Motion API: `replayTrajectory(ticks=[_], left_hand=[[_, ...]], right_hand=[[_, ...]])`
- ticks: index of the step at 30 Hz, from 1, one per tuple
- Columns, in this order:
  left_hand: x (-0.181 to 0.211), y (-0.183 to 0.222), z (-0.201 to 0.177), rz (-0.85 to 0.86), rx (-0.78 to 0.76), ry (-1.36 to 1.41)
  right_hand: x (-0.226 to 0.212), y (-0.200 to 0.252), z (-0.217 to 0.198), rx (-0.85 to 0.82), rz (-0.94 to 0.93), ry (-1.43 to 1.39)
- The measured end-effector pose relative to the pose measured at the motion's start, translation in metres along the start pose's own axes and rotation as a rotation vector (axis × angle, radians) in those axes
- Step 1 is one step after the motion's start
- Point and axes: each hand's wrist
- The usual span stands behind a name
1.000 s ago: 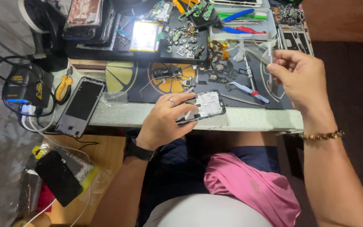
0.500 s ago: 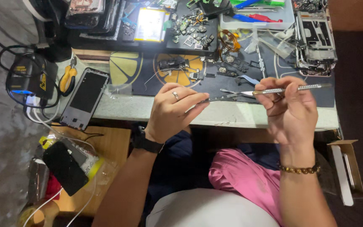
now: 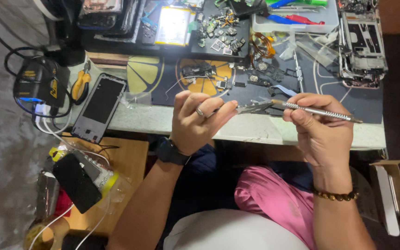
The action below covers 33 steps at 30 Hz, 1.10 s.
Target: The person uses a precision screwdriver to remove screws from a disassembled smartphone chassis. They then use tweezers to lift and remove small internal components and connectors from the device frame.
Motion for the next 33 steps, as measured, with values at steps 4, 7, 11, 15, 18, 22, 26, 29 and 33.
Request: replayTrajectory(ticks=[4,7,11,15,18,22,26,29,33], left_hand=[[-0.001,0.0,0.0,-0.002,-0.02,0.049],[-0.002,0.0,0.0,0.0,-0.029,0.05],[-0.003,0.002,0.001,0.006,-0.039,0.06],[-0.004,0.004,0.001,0.008,-0.052,0.071],[-0.004,0.005,0.0,0.011,-0.059,0.091],[-0.002,0.005,-0.001,0.021,-0.056,0.096],[-0.003,0.005,-0.002,0.032,-0.063,0.09],[-0.003,0.005,-0.003,0.034,-0.069,0.089],[-0.003,0.005,-0.002,0.03,-0.067,0.1]], right_hand=[[0.0,-0.006,0.009,-0.056,-0.037,0.066],[0.001,-0.011,0.013,-0.063,-0.075,0.113],[0.001,-0.008,0.016,-0.077,-0.099,0.244],[0.0,-0.001,0.017,-0.074,-0.113,0.274],[-0.001,0.005,0.018,-0.022,-0.12,0.31],[0.0,0.01,0.021,-0.007,-0.166,0.357],[-0.001,0.012,0.023,-0.042,-0.228,0.385],[-0.001,0.015,0.027,-0.059,-0.251,0.36],[0.0,0.018,0.028,-0.073,-0.283,0.413]])
Point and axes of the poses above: each hand's wrist, its own y-axis away from the middle knuckle, its own z-axis out of the palm, x = y × z, and after that the axes turned 9 degrees about -z, right-handed
